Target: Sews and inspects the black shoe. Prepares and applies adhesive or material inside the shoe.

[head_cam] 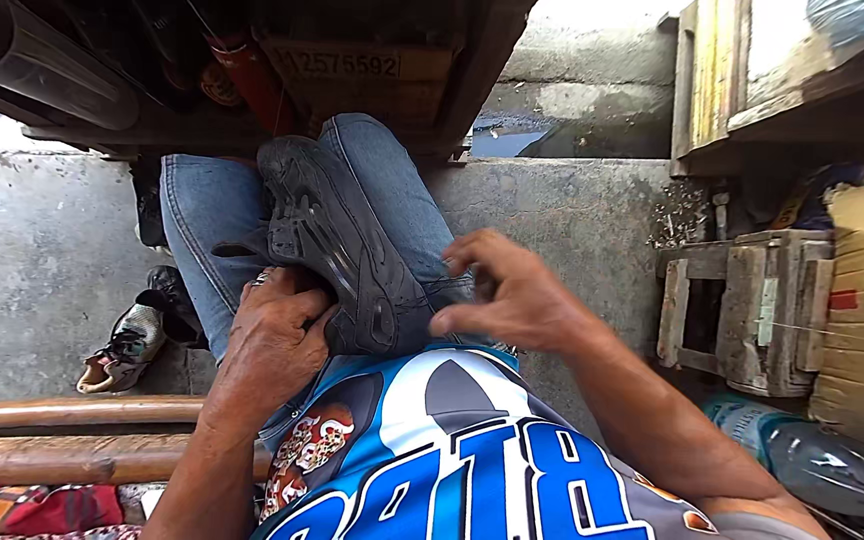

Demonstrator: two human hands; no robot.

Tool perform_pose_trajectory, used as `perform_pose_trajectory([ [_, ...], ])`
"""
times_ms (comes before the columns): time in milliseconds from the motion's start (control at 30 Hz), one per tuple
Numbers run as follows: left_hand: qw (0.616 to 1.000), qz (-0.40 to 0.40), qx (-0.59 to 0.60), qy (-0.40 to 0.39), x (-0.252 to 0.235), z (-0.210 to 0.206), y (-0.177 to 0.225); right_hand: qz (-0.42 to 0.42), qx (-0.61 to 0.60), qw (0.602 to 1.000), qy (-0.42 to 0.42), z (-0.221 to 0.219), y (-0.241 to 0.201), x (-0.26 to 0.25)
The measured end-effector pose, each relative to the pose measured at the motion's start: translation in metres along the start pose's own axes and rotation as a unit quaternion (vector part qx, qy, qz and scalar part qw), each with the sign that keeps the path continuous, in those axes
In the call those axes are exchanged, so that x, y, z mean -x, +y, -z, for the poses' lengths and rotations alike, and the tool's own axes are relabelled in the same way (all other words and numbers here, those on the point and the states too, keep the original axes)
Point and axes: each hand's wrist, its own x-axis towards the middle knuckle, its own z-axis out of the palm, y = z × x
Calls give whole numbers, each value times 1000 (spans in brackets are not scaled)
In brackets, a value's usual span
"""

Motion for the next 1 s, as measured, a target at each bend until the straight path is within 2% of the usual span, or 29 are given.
perform_pose_trajectory([
  [67, 999, 3, -1, 32, 5, 12, -12, 21, 16, 999, -36, -24, -3, -10],
  [133, 996, 33, -7, 82, 16, 37, -50, 33, 23, 998, -51, -34, 2, -16],
  [200, 981, 120, -27, 151, 33, 62, -100, 57, 21, 996, -59, -35, 8, -19],
  [300, 933, 262, -54, 242, 41, 83, -116, 78, 17, 994, -77, -33, 11, -21],
  [367, 925, 292, -90, 223, 45, 85, -107, 74, 11, 994, -84, -32, 11, -21],
  [400, 935, 272, -92, 210, 45, 81, -92, 69, 8, 994, -87, -31, 11, -21],
  [500, 988, 91, 41, 114, 38, 54, -46, 56, -2, 994, -99, -30, 10, -22],
  [567, 991, 9, 132, 24, 19, 29, -28, 62, -3, 993, -104, -30, 11, -24],
  [633, 986, -17, 158, -49, 0, 12, -28, 64, 1, 992, -107, -31, 12, -24],
  [700, 985, -13, 130, -114, -14, 7, -31, 66, 0, 992, -105, -31, 14, -24],
  [767, 984, -4, 112, -140, -21, 7, -31, 66, -7, 992, -107, -29, 15, -23],
  [867, 989, 39, 95, -108, -22, -2, -29, 53, -33, 991, -116, -30, 14, -25],
  [1000, 983, 163, 77, -32, -23, -19, -16, 46, -47, 991, -113, -32, 12, -29],
])
